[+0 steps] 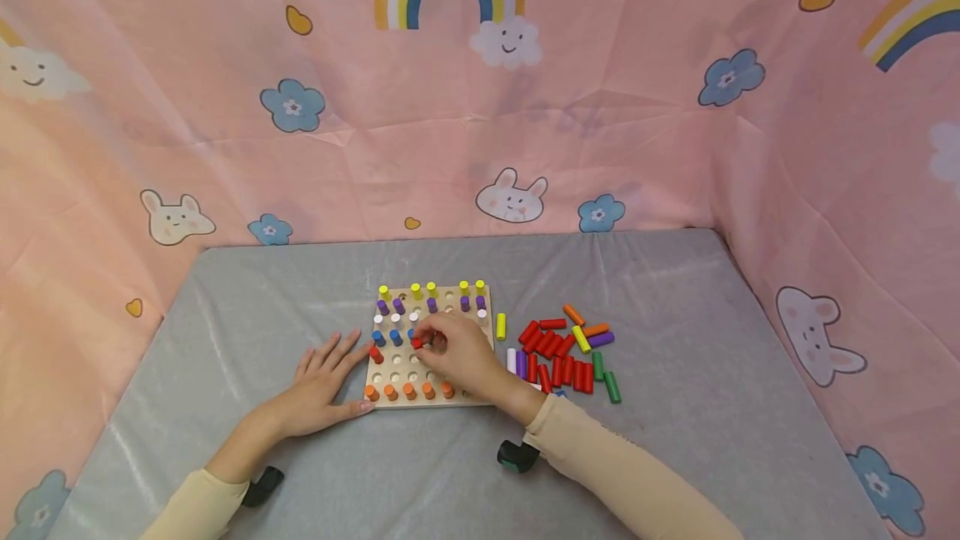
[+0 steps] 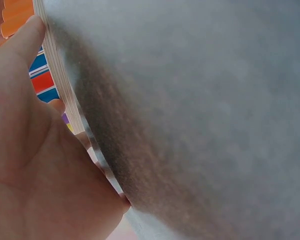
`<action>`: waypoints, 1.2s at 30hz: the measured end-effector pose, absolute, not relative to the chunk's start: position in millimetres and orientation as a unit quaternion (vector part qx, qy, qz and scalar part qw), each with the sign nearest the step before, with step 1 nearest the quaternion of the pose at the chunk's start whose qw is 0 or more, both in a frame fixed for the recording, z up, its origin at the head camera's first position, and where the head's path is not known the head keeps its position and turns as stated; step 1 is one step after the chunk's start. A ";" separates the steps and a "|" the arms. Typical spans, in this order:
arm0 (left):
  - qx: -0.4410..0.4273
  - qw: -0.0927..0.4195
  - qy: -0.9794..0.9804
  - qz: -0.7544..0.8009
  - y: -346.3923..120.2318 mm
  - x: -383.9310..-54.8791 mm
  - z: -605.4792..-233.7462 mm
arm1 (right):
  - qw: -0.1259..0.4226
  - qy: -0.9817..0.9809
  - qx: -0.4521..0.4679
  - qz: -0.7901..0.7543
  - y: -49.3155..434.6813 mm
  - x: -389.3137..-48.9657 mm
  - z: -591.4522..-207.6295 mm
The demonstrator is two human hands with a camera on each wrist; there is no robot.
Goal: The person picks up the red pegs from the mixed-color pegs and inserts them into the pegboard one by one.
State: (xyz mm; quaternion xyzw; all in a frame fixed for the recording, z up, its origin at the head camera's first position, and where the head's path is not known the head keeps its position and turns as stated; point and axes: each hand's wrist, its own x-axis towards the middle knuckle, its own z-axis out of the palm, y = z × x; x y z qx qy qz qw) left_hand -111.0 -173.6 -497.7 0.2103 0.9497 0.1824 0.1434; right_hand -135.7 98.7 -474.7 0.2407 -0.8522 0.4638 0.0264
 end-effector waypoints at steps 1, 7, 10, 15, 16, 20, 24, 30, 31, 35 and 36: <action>0.210 0.143 0.950 0.184 -173.8 -110.9 -497.5 | 0.024 -0.851 0.242 0.466 98.4 -135.5 -474.8; 0.211 0.143 0.949 0.187 -173.1 -110.6 -496.1 | 0.017 -0.845 0.249 0.473 96.4 -135.7 -477.3; 0.213 0.142 0.949 0.185 -172.9 -110.9 -496.4 | 0.014 -0.844 0.250 0.474 95.1 -136.1 -478.2; 0.213 0.141 0.949 0.187 -172.7 -110.5 -495.9 | 0.004 -0.844 0.254 0.472 92.1 -136.8 -478.6; 0.212 0.142 0.948 0.188 -172.7 -110.4 -495.6 | 0.003 -0.844 0.257 0.471 91.3 -137.0 -478.6; 0.212 0.144 0.948 0.187 -173.3 -110.6 -495.8 | -0.004 -0.842 0.264 0.470 87.8 -138.1 -478.0; 0.212 0.143 0.949 0.186 -173.8 -110.4 -495.8 | -0.009 -0.848 0.262 0.461 84.3 -138.7 -477.2; 0.211 0.142 0.949 0.186 -173.1 -109.8 -494.5 | -0.009 -0.857 0.259 0.445 79.5 -139.6 -477.7; 0.210 0.142 0.949 0.186 -173.0 -109.8 -494.3 | -0.008 -0.858 0.260 0.444 79.0 -139.6 -477.9; 0.210 0.145 0.949 0.186 -172.6 -109.7 -493.9 | -0.004 -0.859 0.263 0.440 77.6 -139.5 -478.5; 0.210 0.146 0.949 0.186 -172.7 -109.7 -493.9 | -0.003 -0.859 0.264 0.439 77.4 -139.5 -478.7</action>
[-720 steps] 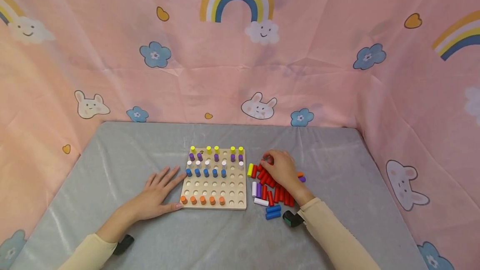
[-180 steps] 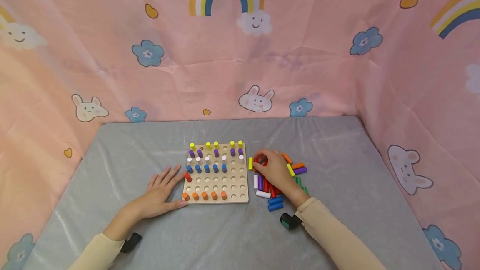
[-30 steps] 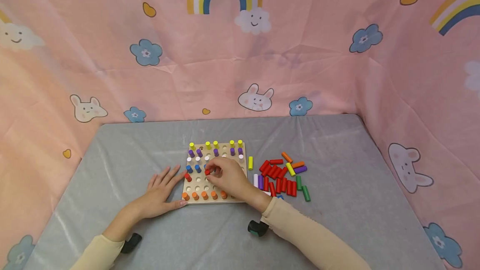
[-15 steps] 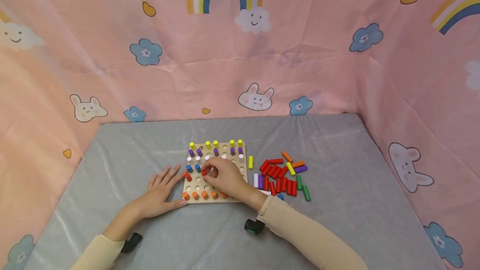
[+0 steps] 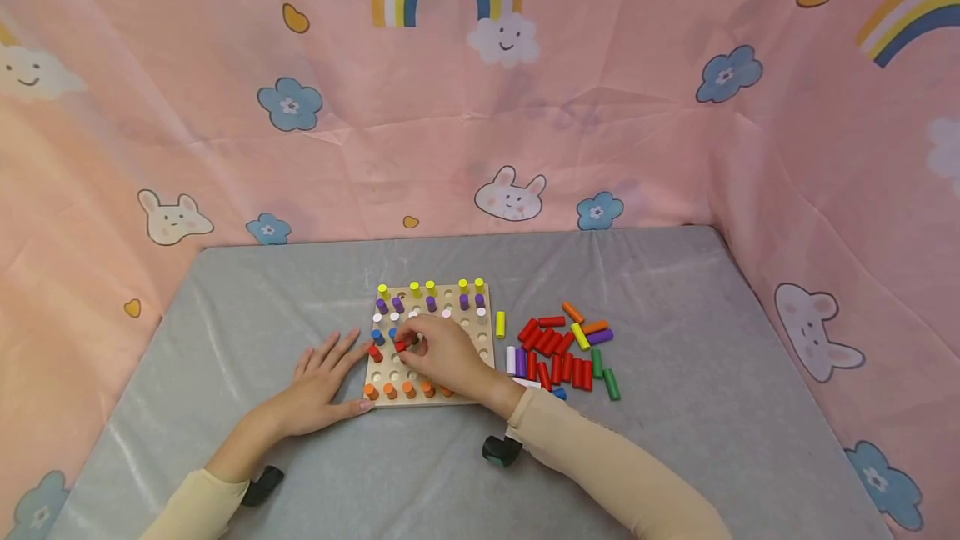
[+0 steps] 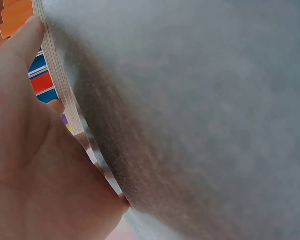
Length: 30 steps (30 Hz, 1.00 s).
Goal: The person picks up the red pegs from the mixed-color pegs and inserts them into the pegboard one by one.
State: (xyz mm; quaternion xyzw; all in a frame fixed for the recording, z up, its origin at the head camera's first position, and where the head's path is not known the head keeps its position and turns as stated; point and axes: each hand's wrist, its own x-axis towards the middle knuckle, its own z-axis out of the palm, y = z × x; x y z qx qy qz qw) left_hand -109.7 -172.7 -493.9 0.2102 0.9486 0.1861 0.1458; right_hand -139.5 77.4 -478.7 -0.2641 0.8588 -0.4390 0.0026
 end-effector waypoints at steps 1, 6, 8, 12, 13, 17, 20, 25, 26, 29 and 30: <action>0.210 0.145 0.948 0.187 -172.9 -109.5 -493.9 | 0.003 0.860 -0.265 -0.437 77.0 -139.6 -479.1; 0.222 0.126 0.945 0.205 -174.2 -108.8 -496.5 | 0.003 0.861 -0.268 -0.431 75.3 -140.4 -479.9; 0.228 0.116 0.942 0.216 -174.7 -108.7 -497.8 | -0.001 0.861 -0.270 -0.431 74.5 -140.6 -479.8; 0.232 0.110 0.941 0.222 -175.9 -109.3 -501.0 | -0.005 0.862 -0.276 -0.426 72.0 -141.2 -479.6; 0.231 0.111 0.941 0.222 -175.9 -109.3 -500.6 | -0.006 0.862 -0.277 -0.424 71.4 -141.4 -479.6; 0.226 0.123 0.944 0.208 -175.7 -109.5 -498.6 | -0.001 0.867 -0.273 -0.418 69.2 -142.4 -479.6; 0.220 0.133 0.946 0.199 -174.4 -109.4 -495.3 | 0.002 0.871 -0.269 -0.412 68.3 -142.9 -479.8; 0.213 0.142 0.948 0.189 -173.3 -109.6 -494.2 | -0.002 0.876 -0.268 -0.400 67.1 -143.0 -480.2; 0.212 0.142 0.948 0.189 -173.2 -109.6 -494.3 | -0.002 0.877 -0.268 -0.398 66.8 -143.1 -480.5; 0.211 0.143 0.948 0.190 -173.1 -110.1 -495.0 | -0.003 0.879 -0.266 -0.395 66.3 -143.3 -480.8; 0.211 0.143 0.948 0.190 -173.2 -110.3 -495.4 | -0.004 0.880 -0.265 -0.394 66.2 -143.3 -481.0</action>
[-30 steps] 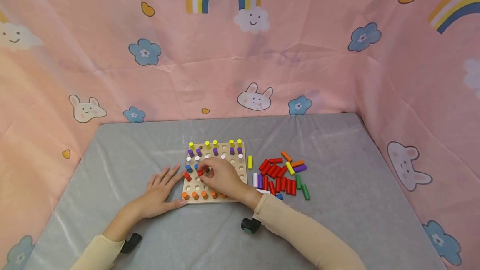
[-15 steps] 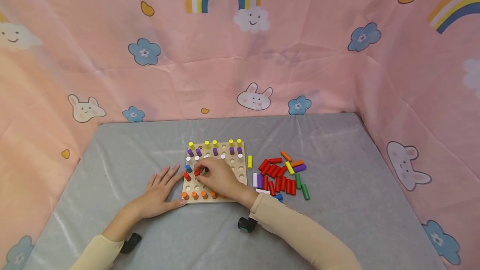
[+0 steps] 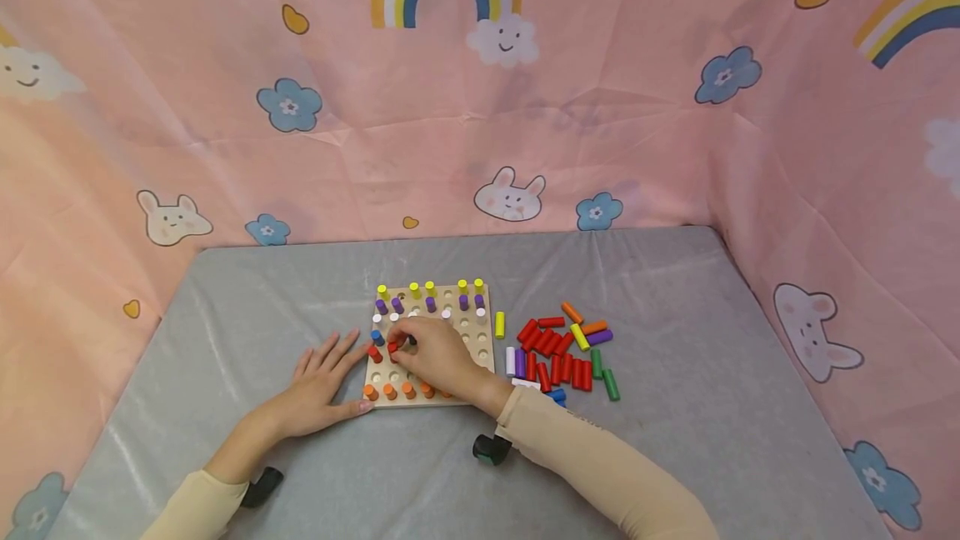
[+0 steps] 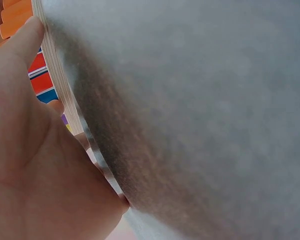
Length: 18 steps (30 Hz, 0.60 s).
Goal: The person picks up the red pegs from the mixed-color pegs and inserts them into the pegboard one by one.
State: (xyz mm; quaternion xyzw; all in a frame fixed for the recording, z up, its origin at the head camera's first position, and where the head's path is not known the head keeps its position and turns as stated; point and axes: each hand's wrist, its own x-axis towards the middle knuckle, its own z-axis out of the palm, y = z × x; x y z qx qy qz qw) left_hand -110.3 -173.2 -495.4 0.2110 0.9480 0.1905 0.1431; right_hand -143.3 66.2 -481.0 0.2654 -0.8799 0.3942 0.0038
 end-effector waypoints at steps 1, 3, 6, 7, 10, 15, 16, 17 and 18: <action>0.211 0.143 0.948 0.190 -173.4 -110.5 -495.7 | 0.004 -0.880 0.264 0.394 65.9 -143.4 -481.2; 0.212 0.144 0.948 0.190 -173.7 -110.6 -496.0 | 0.007 -0.880 0.266 0.393 65.6 -143.1 -481.4; 0.212 0.143 0.948 0.191 -173.7 -110.4 -495.6 | 0.011 -0.879 0.268 0.394 65.7 -142.8 -482.0; 0.212 0.143 0.948 0.191 -173.4 -110.3 -495.3 | 0.011 -0.878 0.269 0.395 65.7 -142.7 -482.1; 0.214 0.141 0.948 0.191 -173.0 -110.2 -494.8 | 0.007 -0.878 0.270 0.396 65.9 -143.0 -483.0; 0.215 0.139 0.948 0.190 -173.0 -110.1 -495.0 | -0.003 -0.880 0.268 0.393 65.5 -143.4 -484.4; 0.215 0.138 0.948 0.190 -173.0 -110.0 -494.8 | -0.003 -0.880 0.268 0.392 65.3 -143.3 -484.7; 0.215 0.138 0.948 0.191 -172.9 -109.9 -494.6 | -0.004 -0.880 0.268 0.391 65.1 -143.2 -484.8; 0.214 0.139 0.948 0.192 -172.8 -109.8 -494.3 | -0.004 -0.881 0.268 0.390 64.9 -143.1 -485.1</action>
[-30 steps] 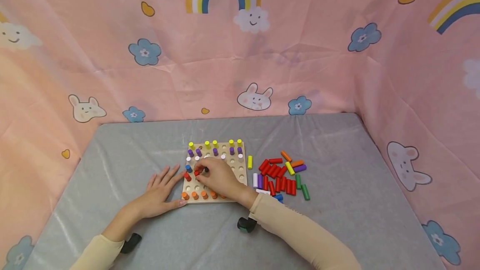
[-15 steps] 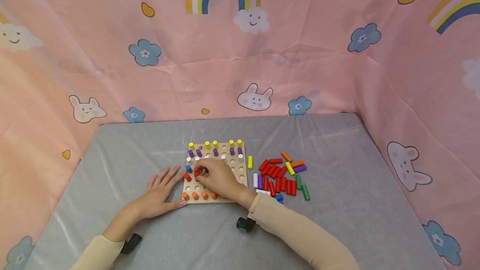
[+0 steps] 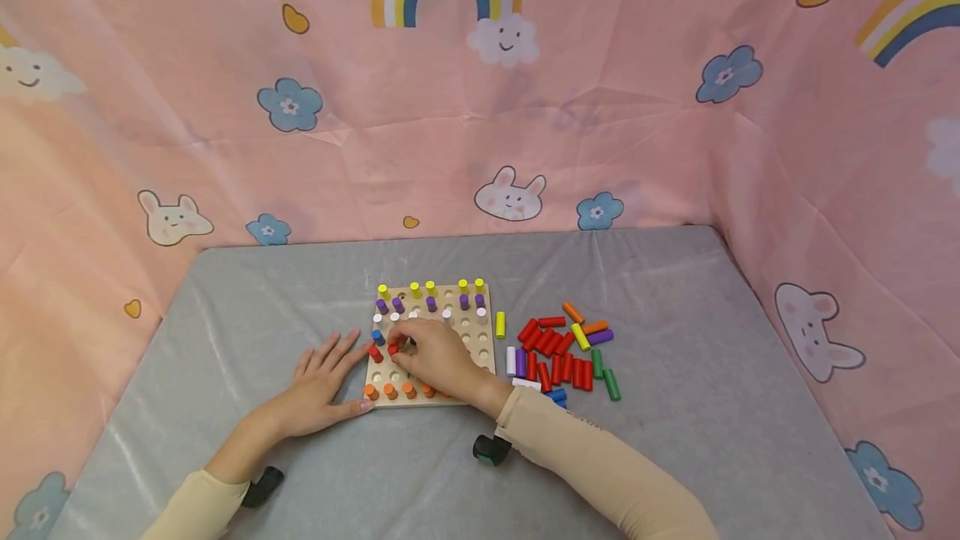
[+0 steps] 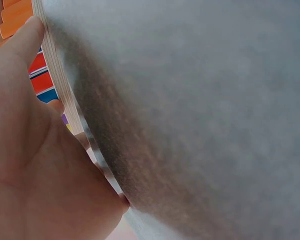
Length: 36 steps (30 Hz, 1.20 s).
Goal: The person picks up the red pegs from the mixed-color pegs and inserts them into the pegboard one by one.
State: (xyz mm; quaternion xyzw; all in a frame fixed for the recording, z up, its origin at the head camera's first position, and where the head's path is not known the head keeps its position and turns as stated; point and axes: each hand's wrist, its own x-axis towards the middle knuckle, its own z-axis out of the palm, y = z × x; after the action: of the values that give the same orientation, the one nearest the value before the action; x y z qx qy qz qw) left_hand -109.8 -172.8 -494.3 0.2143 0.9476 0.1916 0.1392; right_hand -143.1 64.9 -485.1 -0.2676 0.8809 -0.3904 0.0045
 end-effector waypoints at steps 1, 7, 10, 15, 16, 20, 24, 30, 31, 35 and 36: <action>0.214 0.140 0.947 0.192 -172.7 -109.6 -494.1 | 0.005 0.882 -0.267 -0.389 64.8 -142.9 -485.1; 0.213 0.143 0.947 0.191 -172.9 -109.7 -494.8 | 0.013 0.884 -0.263 -0.387 65.1 -141.7 -484.7; 0.214 0.143 0.947 0.191 -172.8 -109.8 -495.0 | 0.013 0.882 -0.264 -0.390 65.3 -141.5 -484.7; 0.215 0.143 0.947 0.193 -172.9 -109.6 -495.2 | 0.010 0.882 -0.263 -0.391 64.9 -141.1 -485.6; 0.215 0.143 0.946 0.193 -172.9 -109.5 -495.2 | 0.010 0.882 -0.263 -0.391 65.0 -141.0 -485.6; 0.215 0.143 0.947 0.192 -172.6 -109.3 -495.0 | 0.007 0.882 -0.265 -0.390 65.2 -140.8 -485.8; 0.215 0.142 0.947 0.190 -172.4 -109.0 -494.5 | 0.008 0.881 -0.268 -0.390 65.8 -140.4 -485.3; 0.217 0.141 0.947 0.192 -172.3 -109.0 -493.1 | 0.003 0.883 -0.271 -0.384 68.2 -140.7 -481.7; 0.216 0.141 0.947 0.193 -172.3 -109.1 -493.1 | 0.000 0.883 -0.271 -0.382 68.6 -141.0 -481.0; 0.215 0.143 0.947 0.191 -172.3 -109.4 -493.5 | -0.008 0.880 -0.279 -0.385 70.3 -141.5 -477.6; 0.215 0.144 0.947 0.191 -172.4 -109.4 -493.7 | -0.009 0.878 -0.281 -0.387 70.8 -141.5 -476.8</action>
State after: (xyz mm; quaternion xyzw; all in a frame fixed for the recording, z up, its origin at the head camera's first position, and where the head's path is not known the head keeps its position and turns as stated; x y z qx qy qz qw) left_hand -109.4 -172.4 -493.7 0.2149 0.9471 0.1906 0.1435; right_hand -141.5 70.8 -476.8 -0.2807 0.8781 -0.3874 -0.0091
